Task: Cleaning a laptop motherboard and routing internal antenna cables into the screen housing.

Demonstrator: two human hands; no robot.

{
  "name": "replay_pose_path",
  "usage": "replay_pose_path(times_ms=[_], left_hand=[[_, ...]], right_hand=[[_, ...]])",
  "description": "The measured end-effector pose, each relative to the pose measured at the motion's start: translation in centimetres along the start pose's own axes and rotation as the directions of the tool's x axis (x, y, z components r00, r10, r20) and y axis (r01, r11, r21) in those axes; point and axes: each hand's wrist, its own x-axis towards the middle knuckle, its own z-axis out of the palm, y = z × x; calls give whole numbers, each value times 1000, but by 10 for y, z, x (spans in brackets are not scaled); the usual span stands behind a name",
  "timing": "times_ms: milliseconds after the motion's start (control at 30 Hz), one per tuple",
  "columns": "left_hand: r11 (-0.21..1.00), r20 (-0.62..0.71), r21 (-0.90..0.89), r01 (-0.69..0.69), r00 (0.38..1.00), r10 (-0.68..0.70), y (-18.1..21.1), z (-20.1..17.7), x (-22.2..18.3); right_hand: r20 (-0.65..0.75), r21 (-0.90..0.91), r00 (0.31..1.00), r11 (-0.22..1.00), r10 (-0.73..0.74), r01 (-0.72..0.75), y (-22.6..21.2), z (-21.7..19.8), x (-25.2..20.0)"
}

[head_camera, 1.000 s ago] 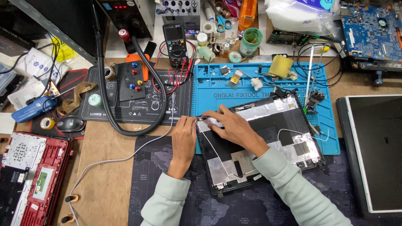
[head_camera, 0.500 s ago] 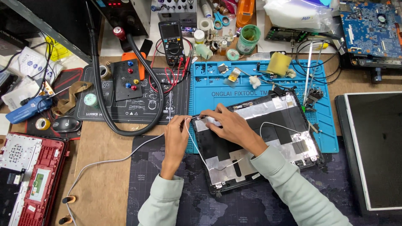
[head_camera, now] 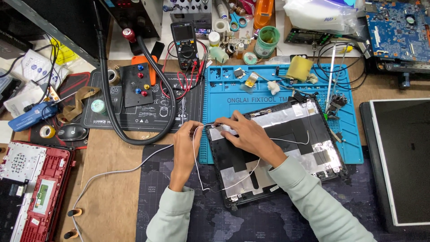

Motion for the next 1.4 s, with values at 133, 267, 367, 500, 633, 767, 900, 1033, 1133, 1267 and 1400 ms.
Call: replay_pose_path(times_ms=[133, 267, 367, 500, 633, 767, 900, 1033, 1133, 1267, 1400], left_hand=[[1000, -14, 9, -11, 1000, 11, -1, 0, 0], [999, -19, 25, -39, 999, 39, -6, 3, 2], [998, -10, 32, -59, 998, 59, -8, 4, 3], [998, -6, 25, -64, 998, 64, -8, 3, 3], [998, 7, 16, -56, 998, 56, -8, 2, 3], [999, 34, 13, -50, 998, 50, -8, 2, 5], [1000, 66, -14, -17, 998, 18, -11, 4, 9], [1000, 90, -3, 21, 996, -20, -15, 4, 13], [998, 90, -20, 54, 995, -52, -15, 6, 13], [997, 79, -46, 68, 995, -64, -4, 6, 10], [997, 51, -42, 66, 997, -64, 2, 6, 3]], right_hand=[[-12, -4, 1000, 1000, -6, 6, 1, 1, 0], [-8, 5, 1000, 1000, 1, -1, -1, 0, -1], [-2, 1, 1000, 1000, 6, -6, 2, 2, 0], [-5, -24, 1000, 1000, 12, -12, 1, 2, 0], [-2, -21, 1000, 1000, 9, -9, 1, 2, 1], [8, -13, 1000, 1000, 16, -16, 1, 2, 0], [2, -15, 1000, 1000, 15, -15, 1, 3, 0], [-12, -26, 1000, 1000, 5, -5, 1, 3, -1], [-3, -12, 1000, 1000, 14, -14, 1, 3, 0], [-4, -14, 1000, 1000, 16, -16, 0, 2, 0], [-8, -31, 1000, 999, 14, -15, 2, 4, 0]])
